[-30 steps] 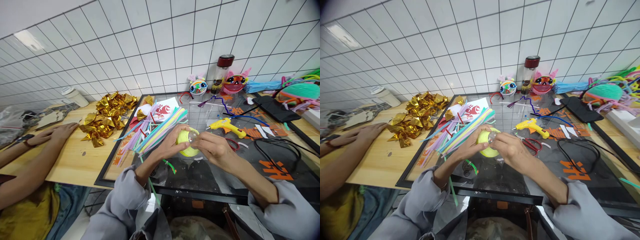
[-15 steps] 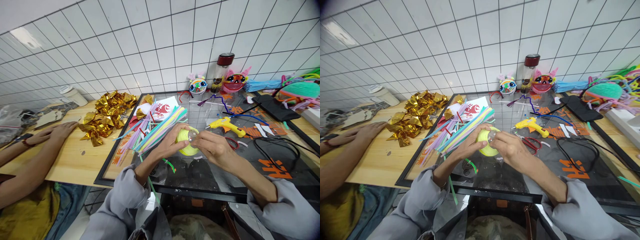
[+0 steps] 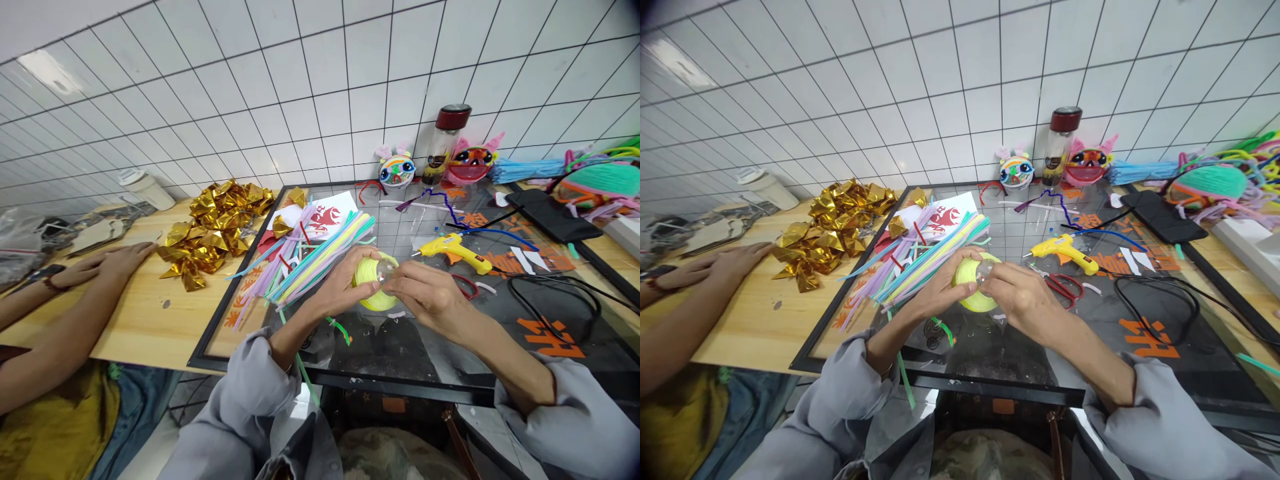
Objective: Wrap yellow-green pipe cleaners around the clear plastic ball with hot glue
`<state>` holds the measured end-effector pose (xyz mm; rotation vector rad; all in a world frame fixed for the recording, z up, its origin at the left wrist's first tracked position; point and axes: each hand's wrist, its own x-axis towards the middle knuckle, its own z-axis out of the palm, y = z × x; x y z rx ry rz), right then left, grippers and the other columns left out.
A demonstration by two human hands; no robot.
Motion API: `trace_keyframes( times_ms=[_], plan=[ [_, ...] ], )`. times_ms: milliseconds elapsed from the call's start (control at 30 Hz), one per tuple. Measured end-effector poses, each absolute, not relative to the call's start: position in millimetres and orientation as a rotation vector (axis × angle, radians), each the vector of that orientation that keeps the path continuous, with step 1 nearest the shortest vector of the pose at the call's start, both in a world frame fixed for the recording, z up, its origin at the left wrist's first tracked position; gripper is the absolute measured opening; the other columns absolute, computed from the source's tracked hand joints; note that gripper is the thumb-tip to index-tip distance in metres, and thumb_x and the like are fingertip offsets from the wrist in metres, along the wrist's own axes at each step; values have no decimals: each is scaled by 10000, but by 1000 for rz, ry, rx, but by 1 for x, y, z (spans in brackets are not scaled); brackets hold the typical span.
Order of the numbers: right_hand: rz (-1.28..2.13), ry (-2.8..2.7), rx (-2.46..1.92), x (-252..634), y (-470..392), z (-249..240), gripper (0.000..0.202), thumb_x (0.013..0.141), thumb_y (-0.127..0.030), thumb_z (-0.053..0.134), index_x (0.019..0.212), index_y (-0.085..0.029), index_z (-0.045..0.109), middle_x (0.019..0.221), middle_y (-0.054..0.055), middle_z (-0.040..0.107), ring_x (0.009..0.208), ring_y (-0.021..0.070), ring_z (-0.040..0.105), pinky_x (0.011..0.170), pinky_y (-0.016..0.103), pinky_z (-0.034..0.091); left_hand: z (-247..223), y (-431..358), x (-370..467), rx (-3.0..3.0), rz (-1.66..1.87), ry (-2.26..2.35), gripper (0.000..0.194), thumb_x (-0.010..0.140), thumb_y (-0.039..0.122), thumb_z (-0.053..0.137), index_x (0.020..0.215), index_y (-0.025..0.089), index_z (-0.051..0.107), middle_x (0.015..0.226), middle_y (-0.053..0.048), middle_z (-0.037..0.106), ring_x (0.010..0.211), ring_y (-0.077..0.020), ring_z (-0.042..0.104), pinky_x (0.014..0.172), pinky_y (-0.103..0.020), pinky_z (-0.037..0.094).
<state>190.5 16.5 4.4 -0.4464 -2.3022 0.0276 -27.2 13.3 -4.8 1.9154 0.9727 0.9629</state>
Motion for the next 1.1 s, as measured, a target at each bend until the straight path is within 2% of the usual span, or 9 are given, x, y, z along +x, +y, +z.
trace_keyframes(
  times_ms=[333,467,567,733,933,1100],
  plan=[
    [129,-2320,-446,192,15,9,131,995,-176,562,1018,-183,691,877,71,703,802,177,657,693,286,526,-7,15,-29,1930,959,981,404,844,338,634,1210,219,512,1359,-112,571,1307,-294,522,1179,-456,378],
    [128,-2255,-535,191,14,8,279,988,-105,476,1174,-190,667,993,100,688,889,205,640,748,326,516,-8,15,-29,1926,955,989,407,846,325,631,1219,217,511,1356,-109,569,1307,-291,521,1168,-446,388],
    [19,-2220,-636,188,15,4,409,956,-44,402,1218,-224,658,1096,119,663,961,231,615,796,374,492,-8,15,-28,1910,953,994,421,844,316,631,1235,222,507,1362,-104,565,1295,-288,525,1150,-435,405],
    [-144,-2237,-672,185,16,-1,359,970,-72,429,1216,-225,644,1218,149,633,1068,262,592,826,407,470,-5,13,-27,1911,959,998,407,831,307,628,1211,221,508,1350,-103,573,1275,-288,533,1143,-434,407],
    [-78,-2279,-743,185,15,-4,383,957,-70,459,1236,-250,649,1311,148,612,1139,284,575,860,440,462,-5,14,-26,1917,967,1011,410,828,312,627,1208,218,507,1350,-103,577,1288,-290,530,1149,-440,406],
    [-91,-2276,-741,184,15,-3,377,947,-56,464,1207,-245,660,1306,145,619,1138,290,578,860,434,451,-7,14,-26,1927,979,1016,406,822,306,640,1202,224,523,1353,-97,583,1297,-289,534,1162,-443,406]
  ],
)
